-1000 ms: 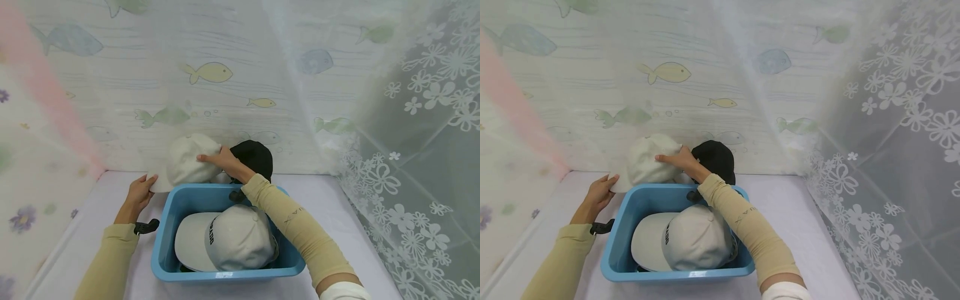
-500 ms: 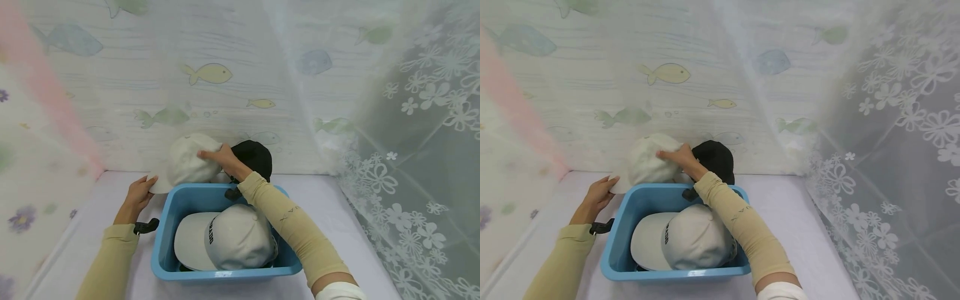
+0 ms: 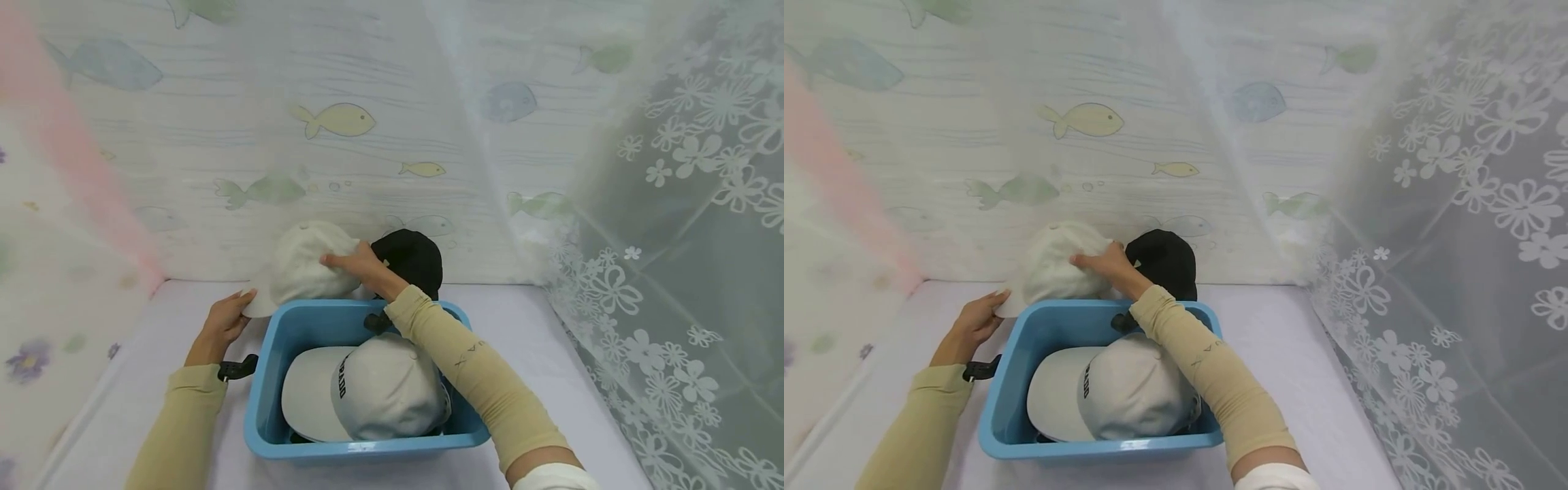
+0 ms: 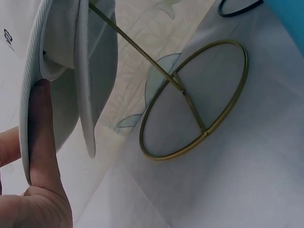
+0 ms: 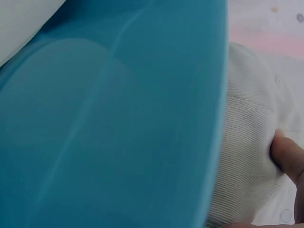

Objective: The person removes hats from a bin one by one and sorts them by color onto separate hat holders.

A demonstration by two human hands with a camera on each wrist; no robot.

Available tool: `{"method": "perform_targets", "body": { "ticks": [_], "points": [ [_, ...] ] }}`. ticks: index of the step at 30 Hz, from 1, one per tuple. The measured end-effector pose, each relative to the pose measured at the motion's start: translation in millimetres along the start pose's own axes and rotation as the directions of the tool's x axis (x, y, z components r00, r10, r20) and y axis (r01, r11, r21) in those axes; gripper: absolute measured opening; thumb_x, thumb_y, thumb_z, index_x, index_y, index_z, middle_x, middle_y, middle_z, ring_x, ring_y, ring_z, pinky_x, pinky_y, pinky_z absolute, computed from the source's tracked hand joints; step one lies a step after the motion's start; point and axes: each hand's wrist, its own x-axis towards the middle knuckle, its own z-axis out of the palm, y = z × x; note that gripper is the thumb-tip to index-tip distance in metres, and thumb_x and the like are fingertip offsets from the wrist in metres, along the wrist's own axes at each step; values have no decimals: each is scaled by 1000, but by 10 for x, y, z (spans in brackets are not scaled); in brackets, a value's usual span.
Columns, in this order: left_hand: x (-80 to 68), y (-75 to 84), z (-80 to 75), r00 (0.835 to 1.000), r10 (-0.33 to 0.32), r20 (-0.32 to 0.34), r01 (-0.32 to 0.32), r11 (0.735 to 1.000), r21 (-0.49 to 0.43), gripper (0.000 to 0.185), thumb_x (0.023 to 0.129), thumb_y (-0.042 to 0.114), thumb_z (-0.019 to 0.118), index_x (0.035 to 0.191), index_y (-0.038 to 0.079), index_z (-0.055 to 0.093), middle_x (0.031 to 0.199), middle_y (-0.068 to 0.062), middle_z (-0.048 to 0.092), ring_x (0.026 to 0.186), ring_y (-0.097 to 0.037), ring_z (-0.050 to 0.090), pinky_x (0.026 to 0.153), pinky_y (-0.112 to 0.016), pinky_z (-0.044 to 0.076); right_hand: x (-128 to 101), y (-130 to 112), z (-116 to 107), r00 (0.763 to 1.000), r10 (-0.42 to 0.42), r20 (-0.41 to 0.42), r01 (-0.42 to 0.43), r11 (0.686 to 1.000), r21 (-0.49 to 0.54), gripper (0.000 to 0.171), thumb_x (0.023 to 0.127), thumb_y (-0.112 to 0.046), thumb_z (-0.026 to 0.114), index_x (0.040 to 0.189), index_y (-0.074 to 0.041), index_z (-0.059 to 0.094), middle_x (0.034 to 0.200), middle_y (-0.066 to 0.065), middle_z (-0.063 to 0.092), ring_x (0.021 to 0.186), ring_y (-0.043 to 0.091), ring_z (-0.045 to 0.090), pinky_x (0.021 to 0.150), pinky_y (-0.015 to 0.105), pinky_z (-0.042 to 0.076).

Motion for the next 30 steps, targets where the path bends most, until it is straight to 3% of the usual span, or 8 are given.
{"method": "perform_targets", "body": {
  "ticks": [7,11,16,23,27,30],
  "points": [
    [29,5,15,1000,1,-5,-1,1000,4,75,105,25,56,162,0,14,121,8,48,99,3,53,80,-12,52,28,49,35,999,-29,-39,26,997,-67,103,92,-30,77,163,-6,6,168,15,13,149,31,26,122,46,29],
    [40,-10,14,1000,-20,-3,20,1000,1,76,104,26,57,162,2,14,121,10,48,98,3,53,80,-12,52,44,82,49,997,-64,-35,62,997,-52,96,94,-27,75,162,-7,10,165,15,19,145,31,32,120,46,32],
    [46,-42,12,1000,-31,-2,30,999,-33,75,104,26,58,162,4,17,122,10,48,102,1,52,80,-13,52,42,109,60,998,-56,-37,54,998,-43,96,95,-26,74,162,-5,9,166,16,17,149,32,28,121,47,30],
    [-13,-85,26,997,-79,8,79,997,21,72,105,24,57,160,-1,17,124,3,47,93,1,56,80,-17,55,35,159,42,999,-39,9,39,997,-74,91,95,-25,74,160,-4,13,163,17,23,146,33,32,121,48,31],
    [-73,-40,-1,992,-111,53,107,991,75,73,107,22,54,160,-4,12,135,-10,43,89,-2,61,82,-20,58,-26,137,39,998,-53,29,58,980,-193,94,95,-30,73,161,-6,11,164,16,19,146,32,30,120,48,31],
    [-127,20,-24,992,-104,70,86,971,223,74,108,25,50,160,-7,8,149,-26,33,109,-20,62,91,-31,59,-108,78,45,997,-55,56,71,933,-353,97,99,-38,67,163,-5,3,169,18,6,154,32,17,123,49,25]
  ]
}}
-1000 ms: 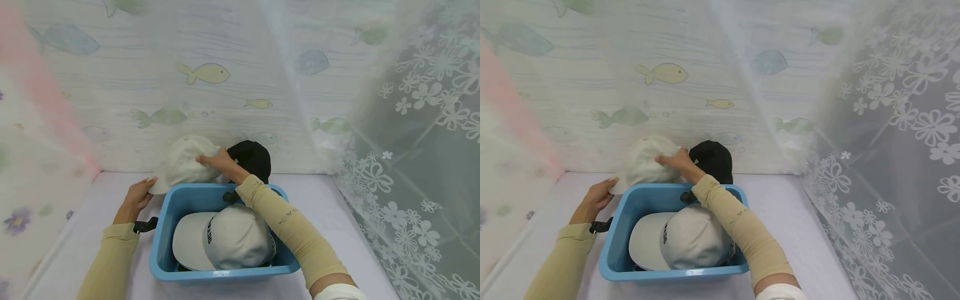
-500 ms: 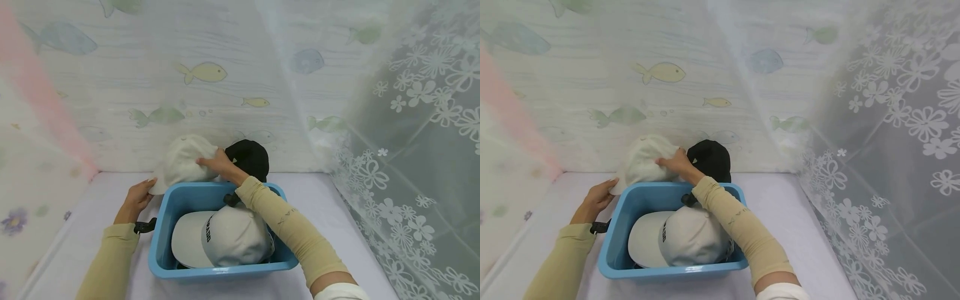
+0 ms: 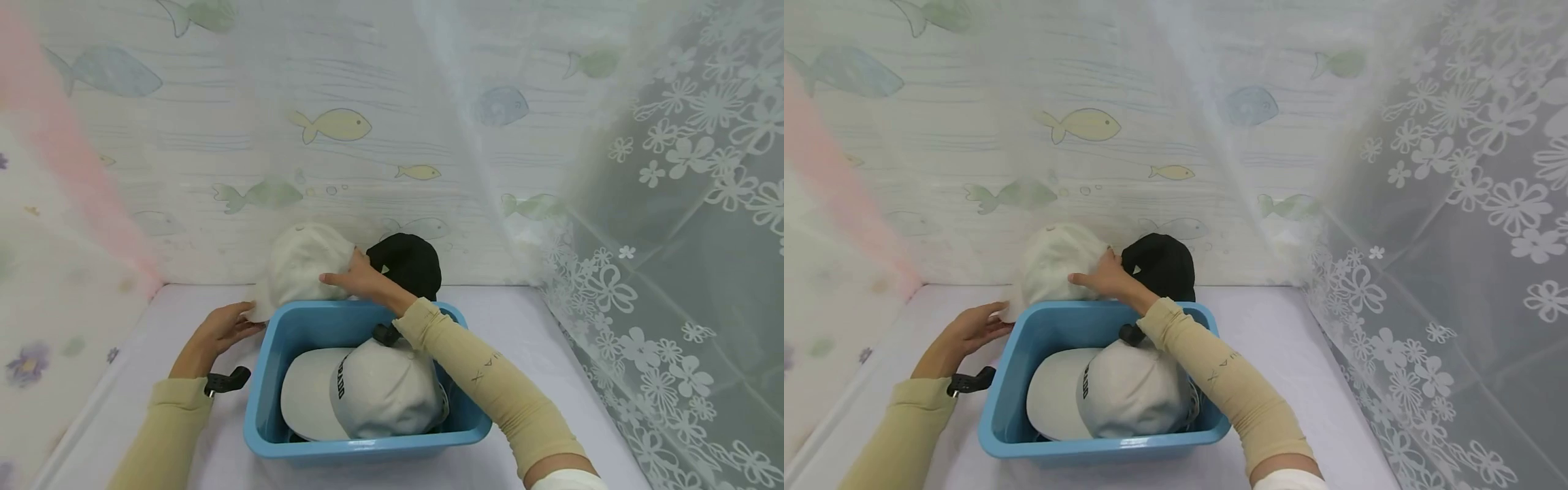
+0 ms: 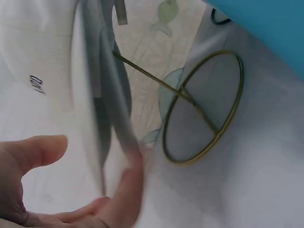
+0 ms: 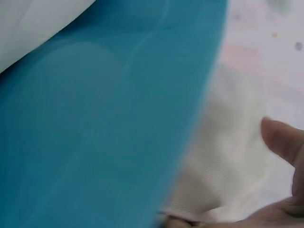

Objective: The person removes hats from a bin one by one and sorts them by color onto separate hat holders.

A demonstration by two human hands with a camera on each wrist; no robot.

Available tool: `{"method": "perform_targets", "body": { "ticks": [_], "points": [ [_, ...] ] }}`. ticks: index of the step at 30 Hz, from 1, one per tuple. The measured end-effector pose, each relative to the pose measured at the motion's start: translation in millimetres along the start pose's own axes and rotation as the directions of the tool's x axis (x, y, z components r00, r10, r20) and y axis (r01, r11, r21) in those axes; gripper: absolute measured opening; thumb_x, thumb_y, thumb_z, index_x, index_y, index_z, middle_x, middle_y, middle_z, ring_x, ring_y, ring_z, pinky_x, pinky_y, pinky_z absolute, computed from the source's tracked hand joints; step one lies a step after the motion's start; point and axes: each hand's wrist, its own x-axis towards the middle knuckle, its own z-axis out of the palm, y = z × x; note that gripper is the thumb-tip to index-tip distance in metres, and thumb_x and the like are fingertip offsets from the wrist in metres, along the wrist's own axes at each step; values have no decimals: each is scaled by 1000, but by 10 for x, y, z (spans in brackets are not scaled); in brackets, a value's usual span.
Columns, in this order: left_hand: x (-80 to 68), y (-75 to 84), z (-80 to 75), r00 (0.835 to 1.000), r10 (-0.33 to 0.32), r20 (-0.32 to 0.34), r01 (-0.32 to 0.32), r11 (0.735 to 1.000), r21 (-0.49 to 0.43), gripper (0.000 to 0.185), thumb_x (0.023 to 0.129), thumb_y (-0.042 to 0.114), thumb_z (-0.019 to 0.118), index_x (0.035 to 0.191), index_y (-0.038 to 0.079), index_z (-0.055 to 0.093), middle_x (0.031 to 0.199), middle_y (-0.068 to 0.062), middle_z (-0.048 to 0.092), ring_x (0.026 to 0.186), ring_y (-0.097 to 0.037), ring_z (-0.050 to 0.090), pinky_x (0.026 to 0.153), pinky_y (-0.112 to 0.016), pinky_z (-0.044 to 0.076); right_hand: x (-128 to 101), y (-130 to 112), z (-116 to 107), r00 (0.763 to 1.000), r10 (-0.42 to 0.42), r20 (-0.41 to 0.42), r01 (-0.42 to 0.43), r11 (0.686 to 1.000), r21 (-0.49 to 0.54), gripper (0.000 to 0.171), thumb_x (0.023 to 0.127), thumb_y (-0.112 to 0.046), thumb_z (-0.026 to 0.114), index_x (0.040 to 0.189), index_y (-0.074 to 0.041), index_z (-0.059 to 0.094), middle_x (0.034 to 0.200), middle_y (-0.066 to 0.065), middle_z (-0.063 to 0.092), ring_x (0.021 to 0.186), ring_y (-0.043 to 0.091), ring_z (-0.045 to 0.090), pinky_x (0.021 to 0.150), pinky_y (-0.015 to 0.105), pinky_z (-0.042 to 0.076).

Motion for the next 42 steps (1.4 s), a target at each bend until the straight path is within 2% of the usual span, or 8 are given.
{"method": "perform_targets", "body": {
  "ticks": [5,8,15,18,23,28,35,42],
  "points": [
    [-214,86,-9,995,76,-66,-50,942,332,81,108,31,45,159,-6,-6,162,-38,10,147,-53,25,114,-58,38,-211,-115,-47,998,-12,67,27,971,-239,100,104,-46,54,159,2,-14,168,21,-14,157,33,-7,127,49,11],
    [-386,158,43,950,250,-189,-121,849,514,81,105,26,51,160,-6,0,160,-40,14,147,-56,21,116,-65,30,-378,-171,-106,991,-63,120,99,942,-321,96,106,-45,51,159,3,-13,169,20,-13,157,34,-7,128,49,8],
    [-788,471,210,580,765,-280,-417,575,704,65,94,5,63,153,-3,39,153,-29,43,142,-50,38,115,-66,32,-916,-415,-304,966,-184,183,254,815,-521,87,106,-51,47,163,-4,1,171,15,4,158,33,-2,128,49,7],
    [-946,623,343,511,837,-195,-535,487,690,63,93,6,68,152,6,46,153,-20,49,141,-41,44,116,-58,35,-1190,-531,-408,959,-240,147,281,770,-572,85,105,-54,47,164,-9,5,171,11,7,158,30,-2,128,47,4],
    [-1153,834,623,486,872,61,-650,314,692,65,93,14,75,152,15,49,151,-14,53,143,-36,43,118,-57,33,-1665,-575,-625,920,-376,114,371,736,-566,81,104,-57,48,165,-18,11,171,-1,10,158,19,2,128,45,12],
    [-1241,987,976,522,792,317,-682,165,712,64,96,26,72,153,10,47,155,-18,47,151,-41,28,111,-76,25,-2043,-361,-833,815,-561,149,550,666,-503,75,105,-43,55,165,-23,14,170,-3,15,158,16,11,125,48,23],
    [-1284,1016,1433,607,623,493,-718,163,677,61,101,33,64,156,15,43,160,-12,40,154,-36,23,115,-71,26,-2201,343,-751,845,-496,201,518,664,-539,79,105,-44,55,165,-21,10,172,-3,6,158,22,8,124,53,22],
    [-1210,916,1808,573,520,634,-804,208,556,64,104,32,61,159,13,35,162,-6,38,149,-30,36,118,-56,35,-2315,998,-592,920,-358,160,384,743,-548,82,102,-47,59,165,-23,13,172,-8,3,158,21,3,122,56,23]
  ]
}}
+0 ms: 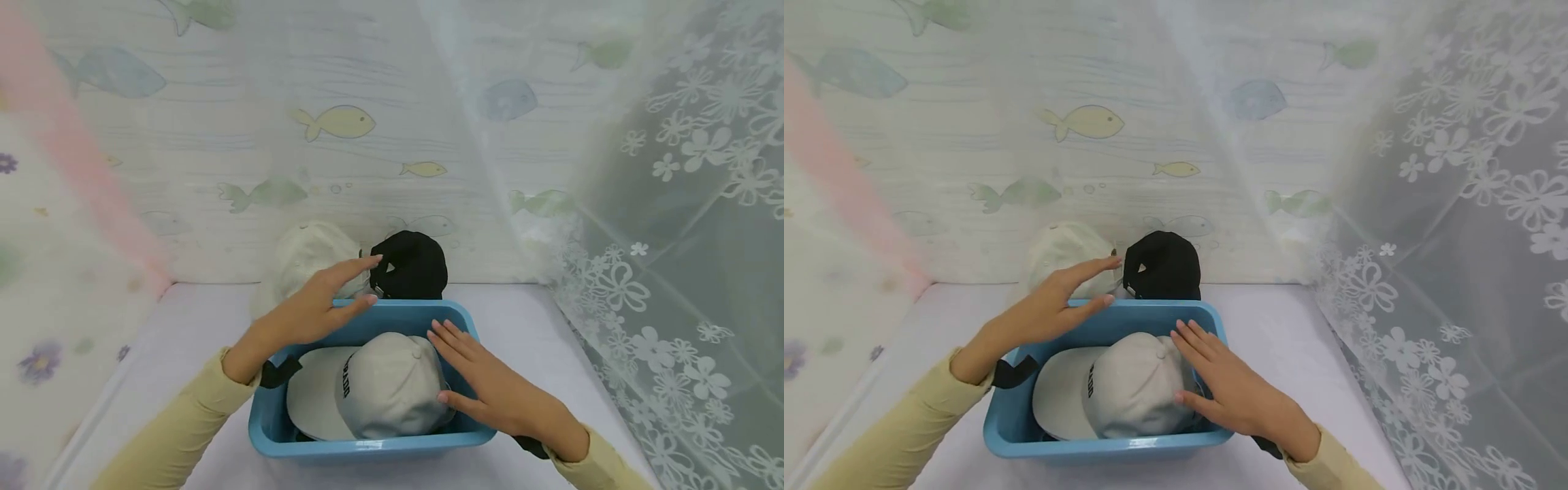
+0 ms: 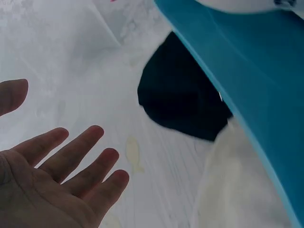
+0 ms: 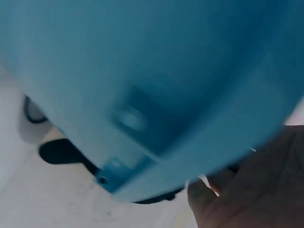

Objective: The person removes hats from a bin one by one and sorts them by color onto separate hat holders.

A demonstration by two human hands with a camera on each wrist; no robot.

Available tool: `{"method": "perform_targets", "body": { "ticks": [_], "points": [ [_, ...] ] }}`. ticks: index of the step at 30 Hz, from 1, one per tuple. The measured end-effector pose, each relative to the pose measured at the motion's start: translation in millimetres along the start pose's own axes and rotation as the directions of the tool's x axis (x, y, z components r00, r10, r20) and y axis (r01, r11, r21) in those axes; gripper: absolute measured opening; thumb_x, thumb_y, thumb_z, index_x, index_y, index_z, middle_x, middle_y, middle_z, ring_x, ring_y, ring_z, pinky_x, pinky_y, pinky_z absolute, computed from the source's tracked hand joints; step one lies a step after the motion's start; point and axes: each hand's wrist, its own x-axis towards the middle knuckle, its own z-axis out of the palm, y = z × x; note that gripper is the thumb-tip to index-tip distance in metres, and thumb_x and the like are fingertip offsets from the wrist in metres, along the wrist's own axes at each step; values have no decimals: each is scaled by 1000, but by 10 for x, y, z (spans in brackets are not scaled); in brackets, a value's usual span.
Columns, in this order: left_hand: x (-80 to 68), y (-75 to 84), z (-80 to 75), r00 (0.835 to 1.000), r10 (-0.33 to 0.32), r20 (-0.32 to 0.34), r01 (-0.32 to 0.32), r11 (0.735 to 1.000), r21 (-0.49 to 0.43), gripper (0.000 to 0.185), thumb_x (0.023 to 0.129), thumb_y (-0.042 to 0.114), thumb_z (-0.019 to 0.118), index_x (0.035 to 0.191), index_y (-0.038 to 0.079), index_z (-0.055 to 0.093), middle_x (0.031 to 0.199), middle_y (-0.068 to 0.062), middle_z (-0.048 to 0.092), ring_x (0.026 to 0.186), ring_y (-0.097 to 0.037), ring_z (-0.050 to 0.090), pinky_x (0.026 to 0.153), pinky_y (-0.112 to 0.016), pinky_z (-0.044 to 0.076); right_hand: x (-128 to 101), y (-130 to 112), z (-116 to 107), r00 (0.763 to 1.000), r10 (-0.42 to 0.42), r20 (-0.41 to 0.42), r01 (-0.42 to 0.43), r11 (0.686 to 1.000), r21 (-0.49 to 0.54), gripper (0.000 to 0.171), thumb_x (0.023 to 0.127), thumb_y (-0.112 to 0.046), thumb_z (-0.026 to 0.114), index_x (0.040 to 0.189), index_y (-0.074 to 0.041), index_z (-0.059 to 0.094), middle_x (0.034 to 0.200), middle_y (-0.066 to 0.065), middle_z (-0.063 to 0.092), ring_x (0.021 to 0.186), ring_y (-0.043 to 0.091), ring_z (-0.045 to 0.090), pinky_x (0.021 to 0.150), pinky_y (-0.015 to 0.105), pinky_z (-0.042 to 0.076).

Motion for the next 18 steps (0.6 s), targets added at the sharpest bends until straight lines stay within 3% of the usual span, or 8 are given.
{"method": "perform_targets", "body": {
  "ticks": [3,6,9,15,18],
  "points": [
    [87,64,126,998,10,70,-9,1000,-13,66,104,35,60,160,11,34,162,-6,38,145,-30,43,117,-53,37,-106,57,142,999,20,-33,-21,1000,-19,83,101,-45,61,165,-23,14,172,-6,5,159,23,3,124,53,21],
    [179,97,273,989,10,148,-9,1000,-9,66,104,37,59,159,10,35,161,-8,39,145,-31,43,118,-53,36,-201,105,243,996,18,-82,-21,999,-42,84,101,-45,61,165,-21,13,172,0,10,158,25,6,127,32,8],
    [246,97,423,972,8,236,2,999,-45,66,105,36,58,159,8,34,160,-11,41,148,-30,39,119,-52,35,-281,144,311,993,-6,-121,-1,998,-55,84,101,-44,60,165,-21,11,171,5,14,158,27,10,121,13,-6],
    [283,20,653,915,2,405,70,984,-163,69,107,31,54,160,0,24,157,-20,42,144,-34,44,116,-50,40,-402,193,378,981,-70,-181,42,988,-151,87,100,-50,59,165,-15,13,171,4,16,157,25,14,122,14,-6],
    [289,0,721,902,10,432,66,985,-160,67,107,30,53,159,-3,26,157,-22,42,144,-34,44,116,-50,39,-434,216,392,977,-88,-192,50,980,-194,88,99,-53,58,165,-13,15,171,4,17,158,22,13,122,15,-5]
  ]
}}
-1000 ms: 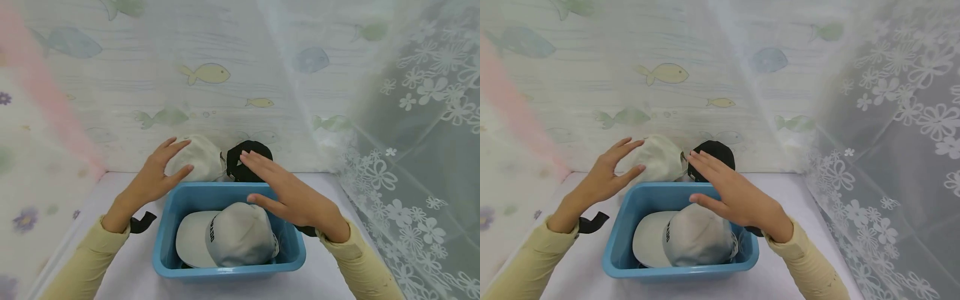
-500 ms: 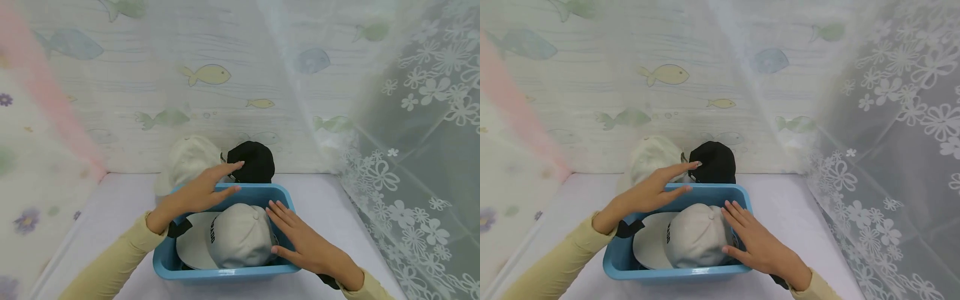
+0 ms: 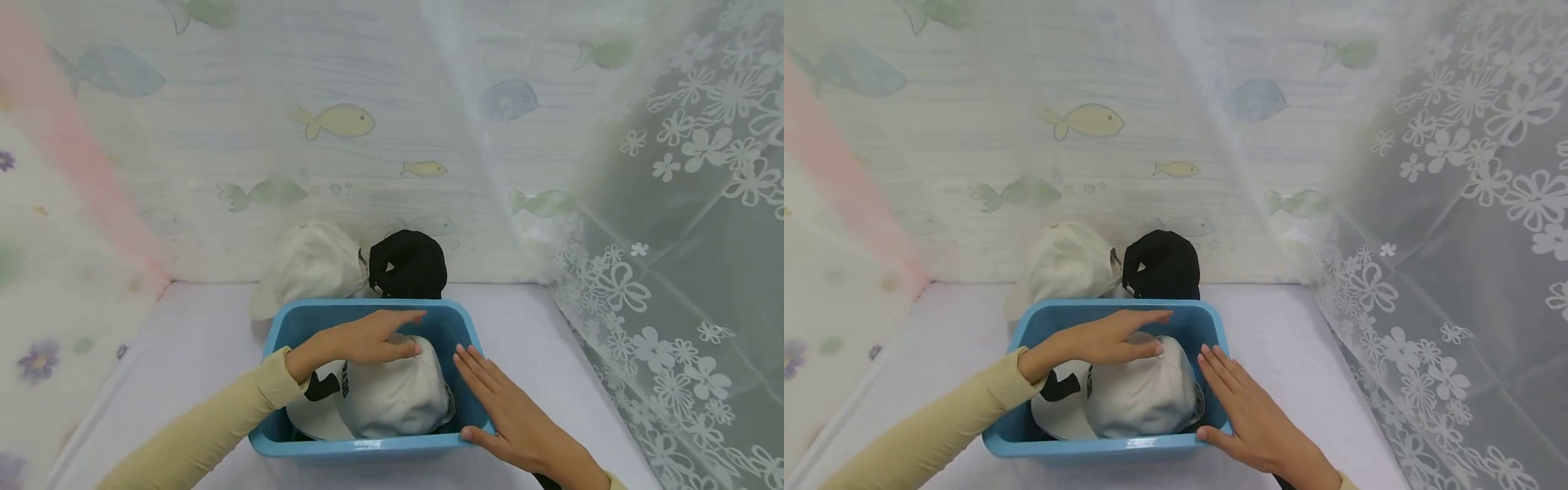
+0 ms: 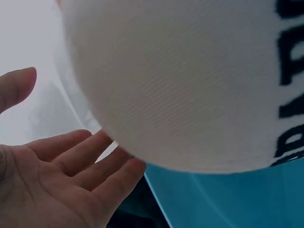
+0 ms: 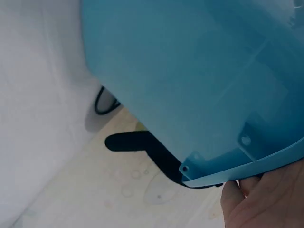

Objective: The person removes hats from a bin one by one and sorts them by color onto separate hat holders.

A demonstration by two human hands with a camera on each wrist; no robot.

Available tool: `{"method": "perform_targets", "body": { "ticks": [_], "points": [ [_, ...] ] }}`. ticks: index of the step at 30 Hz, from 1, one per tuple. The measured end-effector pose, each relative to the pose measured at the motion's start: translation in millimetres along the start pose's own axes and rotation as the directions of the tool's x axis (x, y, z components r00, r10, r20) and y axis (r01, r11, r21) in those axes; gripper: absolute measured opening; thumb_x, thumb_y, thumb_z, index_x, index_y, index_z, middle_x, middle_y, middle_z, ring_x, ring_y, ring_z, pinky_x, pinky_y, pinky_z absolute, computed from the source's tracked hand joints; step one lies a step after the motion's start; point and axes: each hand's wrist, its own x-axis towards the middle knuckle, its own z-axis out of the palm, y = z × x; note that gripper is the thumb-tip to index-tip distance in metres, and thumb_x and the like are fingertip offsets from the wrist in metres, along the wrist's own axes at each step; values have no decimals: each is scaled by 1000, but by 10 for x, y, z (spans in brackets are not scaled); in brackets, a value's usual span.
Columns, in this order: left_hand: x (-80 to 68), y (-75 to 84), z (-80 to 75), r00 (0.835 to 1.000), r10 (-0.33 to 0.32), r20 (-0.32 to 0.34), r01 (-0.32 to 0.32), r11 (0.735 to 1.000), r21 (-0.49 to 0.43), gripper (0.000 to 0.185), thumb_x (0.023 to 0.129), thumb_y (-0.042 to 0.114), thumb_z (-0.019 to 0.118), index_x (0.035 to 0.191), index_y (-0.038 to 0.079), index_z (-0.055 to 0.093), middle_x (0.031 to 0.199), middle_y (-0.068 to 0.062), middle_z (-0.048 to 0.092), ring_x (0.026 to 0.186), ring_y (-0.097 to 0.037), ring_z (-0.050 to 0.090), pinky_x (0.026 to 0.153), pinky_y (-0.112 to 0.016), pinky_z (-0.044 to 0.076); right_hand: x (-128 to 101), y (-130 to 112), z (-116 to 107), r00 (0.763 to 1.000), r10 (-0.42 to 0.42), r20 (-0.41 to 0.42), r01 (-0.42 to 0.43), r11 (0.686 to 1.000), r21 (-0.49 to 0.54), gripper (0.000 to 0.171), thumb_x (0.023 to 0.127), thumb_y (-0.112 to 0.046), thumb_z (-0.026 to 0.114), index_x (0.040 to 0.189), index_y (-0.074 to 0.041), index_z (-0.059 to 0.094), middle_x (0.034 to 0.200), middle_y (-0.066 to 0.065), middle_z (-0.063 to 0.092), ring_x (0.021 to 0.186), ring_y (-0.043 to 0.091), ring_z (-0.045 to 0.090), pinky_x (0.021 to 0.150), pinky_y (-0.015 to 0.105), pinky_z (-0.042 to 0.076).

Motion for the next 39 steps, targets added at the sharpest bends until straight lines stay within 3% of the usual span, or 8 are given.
{"method": "perform_targets", "body": {
  "ticks": [8,16,25,32,39],
  "points": [
    [30,6,166,997,-72,7,71,991,112,59,106,29,55,152,-5,40,155,-17,47,145,-30,43,119,-45,35,-46,34,36,999,-42,-20,41,998,-42,88,100,-57,55,163,-8,19,170,8,20,158,22,12,124,18,-3],
    [45,-19,255,997,-72,-7,72,990,125,60,101,35,63,146,-2,52,143,-11,60,131,-24,57,109,-39,47,-54,34,76,999,-30,-30,29,999,-39,87,100,-52,57,163,-6,18,170,9,19,158,23,12,125,19,-2],
    [38,-58,268,995,-88,-45,94,981,169,65,93,40,73,144,3,56,138,-7,63,125,-22,59,104,-37,50,-35,5,114,999,9,-50,-12,999,-53,87,100,-48,58,162,-3,19,169,13,19,158,22,11,125,19,0],
    [25,-98,246,997,-61,-54,70,983,172,59,92,34,74,139,0,59,133,-11,66,120,-25,62,98,-36,52,-7,-10,133,998,22,-56,-24,999,-40,85,101,-47,58,162,-3,19,167,19,23,158,22,12,125,19,0],
    [26,-118,204,1000,4,-25,-1,989,147,48,94,23,73,133,-2,64,129,-13,70,112,-22,67,91,-28,55,-6,-17,148,998,36,-58,-38,999,-32,84,101,-44,59,163,-5,18,167,19,23,158,25,14,125,20,1]
  ]
}}
